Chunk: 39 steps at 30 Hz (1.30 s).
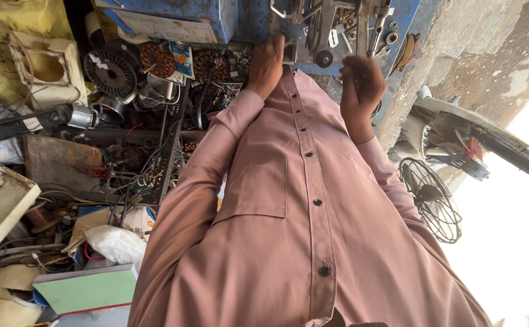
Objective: The person sits on the floor and wraps white tape around the copper windings of a motor stator. They then place the stator into a blue press machine and operate the lever to compress the windings.
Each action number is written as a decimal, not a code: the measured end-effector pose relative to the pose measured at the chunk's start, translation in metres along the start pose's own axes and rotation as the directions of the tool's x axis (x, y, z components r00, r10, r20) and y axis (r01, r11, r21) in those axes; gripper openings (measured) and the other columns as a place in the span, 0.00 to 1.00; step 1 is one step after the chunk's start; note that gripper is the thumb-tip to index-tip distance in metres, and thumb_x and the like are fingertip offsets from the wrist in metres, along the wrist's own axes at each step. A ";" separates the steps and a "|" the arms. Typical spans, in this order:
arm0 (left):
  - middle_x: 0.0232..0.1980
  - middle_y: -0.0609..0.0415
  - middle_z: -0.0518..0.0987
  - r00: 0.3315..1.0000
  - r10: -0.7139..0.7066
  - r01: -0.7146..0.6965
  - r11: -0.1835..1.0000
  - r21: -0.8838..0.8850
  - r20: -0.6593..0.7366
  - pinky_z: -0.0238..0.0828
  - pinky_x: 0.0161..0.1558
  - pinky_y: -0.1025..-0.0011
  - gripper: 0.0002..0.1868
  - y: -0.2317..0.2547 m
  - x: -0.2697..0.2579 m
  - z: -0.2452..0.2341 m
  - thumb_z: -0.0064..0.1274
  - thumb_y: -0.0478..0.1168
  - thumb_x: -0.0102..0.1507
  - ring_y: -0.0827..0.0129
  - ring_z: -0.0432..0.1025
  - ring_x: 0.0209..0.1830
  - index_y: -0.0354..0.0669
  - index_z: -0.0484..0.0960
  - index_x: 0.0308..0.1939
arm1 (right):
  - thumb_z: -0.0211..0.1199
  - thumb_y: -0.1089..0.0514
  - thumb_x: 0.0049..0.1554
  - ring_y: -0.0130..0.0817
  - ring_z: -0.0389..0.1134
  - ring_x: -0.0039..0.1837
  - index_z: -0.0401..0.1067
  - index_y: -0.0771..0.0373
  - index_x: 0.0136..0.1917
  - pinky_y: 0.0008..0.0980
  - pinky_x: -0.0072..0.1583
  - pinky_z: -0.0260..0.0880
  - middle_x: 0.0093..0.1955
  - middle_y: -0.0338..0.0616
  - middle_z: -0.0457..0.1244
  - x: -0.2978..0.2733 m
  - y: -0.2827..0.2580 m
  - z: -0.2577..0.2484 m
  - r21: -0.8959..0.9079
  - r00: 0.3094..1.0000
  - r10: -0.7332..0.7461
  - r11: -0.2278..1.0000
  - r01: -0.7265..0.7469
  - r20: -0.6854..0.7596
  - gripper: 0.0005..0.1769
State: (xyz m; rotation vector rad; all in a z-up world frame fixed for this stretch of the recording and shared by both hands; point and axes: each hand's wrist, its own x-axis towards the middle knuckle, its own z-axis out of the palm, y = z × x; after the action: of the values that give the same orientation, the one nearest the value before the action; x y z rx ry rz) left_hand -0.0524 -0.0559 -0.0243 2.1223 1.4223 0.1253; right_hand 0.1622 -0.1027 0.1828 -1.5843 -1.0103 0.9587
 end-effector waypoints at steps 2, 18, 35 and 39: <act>0.57 0.35 0.76 0.992 -0.088 0.092 0.995 -0.033 0.089 0.75 0.35 0.57 0.17 0.000 -0.009 -0.013 0.46 0.28 0.68 0.48 0.77 0.39 0.33 0.70 0.61 | 0.61 0.72 0.64 0.29 0.72 0.49 0.74 0.70 0.54 0.26 0.51 0.72 0.49 0.46 0.69 -0.002 -0.011 -0.007 -0.110 0.997 -0.058 0.992 0.063 0.045 0.05; 0.55 0.50 0.80 0.951 0.227 -0.293 0.881 -0.373 -0.211 0.76 0.55 0.65 0.12 0.085 -0.064 -0.292 0.59 0.31 0.67 0.55 0.79 0.54 0.38 0.79 0.54 | 0.71 0.64 0.56 0.56 0.69 0.53 0.69 0.71 0.67 0.43 0.54 0.69 0.53 0.57 0.66 0.049 -0.110 0.060 -0.084 0.662 -0.298 0.873 0.480 0.688 0.27; 0.45 0.50 0.78 0.826 0.153 -0.479 0.696 -0.534 -0.542 0.73 0.48 0.70 0.08 0.128 -0.027 -0.269 0.52 0.33 0.73 0.67 0.76 0.43 0.35 0.75 0.55 | 0.55 0.54 0.71 0.17 0.60 0.37 0.72 0.70 0.49 0.22 0.39 0.62 0.37 0.36 0.64 0.037 -0.121 0.019 0.104 0.906 0.011 0.993 -0.061 0.424 0.16; 0.43 0.52 0.76 0.880 0.168 -0.434 0.664 -0.609 -0.444 0.70 0.45 0.71 0.08 0.127 -0.020 -0.268 0.45 0.40 0.76 0.70 0.72 0.40 0.39 0.74 0.53 | 0.57 0.55 0.71 0.19 0.61 0.36 0.72 0.70 0.47 0.24 0.39 0.64 0.33 0.37 0.62 0.039 -0.129 0.011 -0.028 0.907 -0.031 0.999 0.047 0.419 0.16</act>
State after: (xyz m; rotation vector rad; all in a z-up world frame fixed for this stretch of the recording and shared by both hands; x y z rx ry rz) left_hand -0.0591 0.0015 0.2668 1.6905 0.9299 1.0642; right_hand 0.1453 -0.0416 0.3017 -1.4089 -1.3554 1.2933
